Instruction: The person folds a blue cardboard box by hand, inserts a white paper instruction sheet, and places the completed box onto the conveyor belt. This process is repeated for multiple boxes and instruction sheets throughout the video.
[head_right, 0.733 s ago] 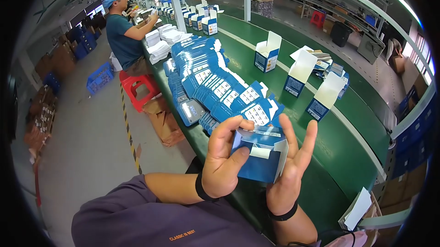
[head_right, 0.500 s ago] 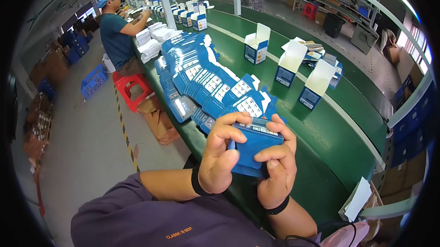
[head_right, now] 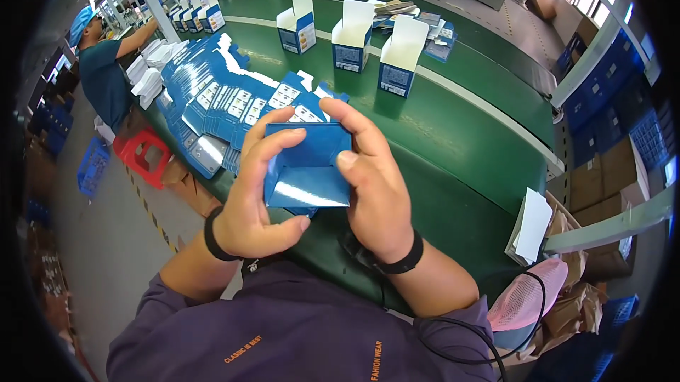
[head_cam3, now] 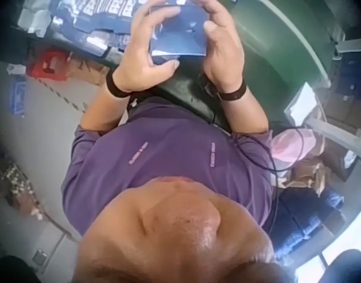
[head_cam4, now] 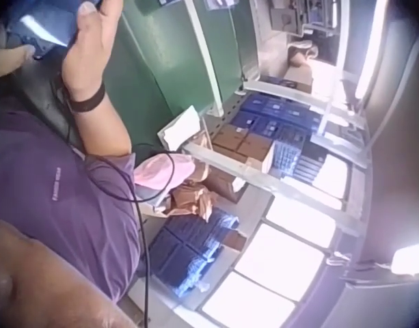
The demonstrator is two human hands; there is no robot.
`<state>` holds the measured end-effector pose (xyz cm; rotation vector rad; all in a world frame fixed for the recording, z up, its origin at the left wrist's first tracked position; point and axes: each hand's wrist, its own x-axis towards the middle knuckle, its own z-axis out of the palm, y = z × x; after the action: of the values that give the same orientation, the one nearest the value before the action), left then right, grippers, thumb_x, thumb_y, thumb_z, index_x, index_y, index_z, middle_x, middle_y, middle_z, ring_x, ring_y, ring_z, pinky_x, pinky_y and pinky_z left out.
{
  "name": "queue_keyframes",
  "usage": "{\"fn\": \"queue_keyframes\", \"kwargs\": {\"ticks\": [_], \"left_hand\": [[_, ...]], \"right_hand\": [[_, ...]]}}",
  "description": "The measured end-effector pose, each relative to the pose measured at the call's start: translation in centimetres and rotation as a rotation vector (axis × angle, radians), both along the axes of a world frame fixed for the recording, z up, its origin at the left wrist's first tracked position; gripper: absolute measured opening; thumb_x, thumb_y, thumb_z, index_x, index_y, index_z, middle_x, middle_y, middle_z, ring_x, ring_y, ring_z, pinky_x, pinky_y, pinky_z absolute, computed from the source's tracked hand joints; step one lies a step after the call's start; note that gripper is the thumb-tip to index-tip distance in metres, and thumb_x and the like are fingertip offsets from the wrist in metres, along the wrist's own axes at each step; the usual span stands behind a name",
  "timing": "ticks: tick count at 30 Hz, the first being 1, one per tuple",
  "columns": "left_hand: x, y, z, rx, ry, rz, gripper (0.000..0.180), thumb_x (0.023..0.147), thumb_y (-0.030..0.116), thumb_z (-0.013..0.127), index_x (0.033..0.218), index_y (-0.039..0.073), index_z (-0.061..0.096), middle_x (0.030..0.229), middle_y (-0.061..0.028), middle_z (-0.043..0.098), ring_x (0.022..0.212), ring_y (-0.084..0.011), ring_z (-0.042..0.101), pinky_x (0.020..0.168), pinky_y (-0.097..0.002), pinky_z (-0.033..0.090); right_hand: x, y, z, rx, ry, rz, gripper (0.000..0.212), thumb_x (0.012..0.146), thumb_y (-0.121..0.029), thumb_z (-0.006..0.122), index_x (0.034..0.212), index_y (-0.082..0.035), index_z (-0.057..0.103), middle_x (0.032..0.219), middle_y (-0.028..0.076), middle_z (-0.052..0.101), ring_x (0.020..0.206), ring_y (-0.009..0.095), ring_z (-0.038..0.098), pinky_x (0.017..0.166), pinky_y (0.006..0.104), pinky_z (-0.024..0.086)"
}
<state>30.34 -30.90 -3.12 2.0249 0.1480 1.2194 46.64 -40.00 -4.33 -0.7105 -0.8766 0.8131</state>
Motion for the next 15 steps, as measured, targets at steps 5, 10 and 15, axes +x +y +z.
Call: {"fn": "queue_keyframes", "kwargs": {"ticks": [5, 10, 15], "left_hand": [[-1.6, 2.9, 1.5, -0.940, -0.144, -0.490, 0.064, 0.098, 0.041, 0.067, 0.147, 0.005, 0.047, 0.141, -0.0188, 0.053, 0.133, -0.0301, 0.054, 0.110, -0.0403, 0.044], [-1.0, 3.7, -3.3, -1.364, -0.021, -0.468, 0.060, 0.104, 0.049, 0.053, 0.146, 0.006, 0.049, 0.145, -0.0177, 0.051, 0.136, -0.0283, 0.050, 0.112, -0.0406, 0.043], [-2.0, 3.3, -6.8, -0.851, 0.206, -0.089, 0.058, 0.097, 0.035, 0.067, 0.145, 0.007, 0.049, 0.148, -0.0206, 0.048, 0.140, -0.0353, 0.047, 0.115, -0.0469, 0.039]], "right_hand": [[2.5, -0.3, 0.8, -0.016, -0.160, 0.228, 0.070, 0.089, 0.008, 0.055, 0.156, -0.001, 0.038, 0.145, 0.015, 0.052, 0.136, 0.025, 0.049, 0.115, 0.0366, 0.038], [3.7, 0.1, -0.9, -0.059, -1.012, -0.213, 0.054, 0.090, 0.003, 0.058, 0.144, -0.003, 0.054, 0.124, 0.017, 0.060, 0.107, 0.031, 0.058, 0.097, 0.0385, 0.049], [13.9, 2.2, -4.9, -0.568, -0.728, -0.810, 0.031, 0.094, -0.013, 0.061, 0.121, 0.001, 0.067, 0.105, 0.025, 0.069, 0.096, 0.044, 0.066, 0.087, 0.0452, 0.053]]}}
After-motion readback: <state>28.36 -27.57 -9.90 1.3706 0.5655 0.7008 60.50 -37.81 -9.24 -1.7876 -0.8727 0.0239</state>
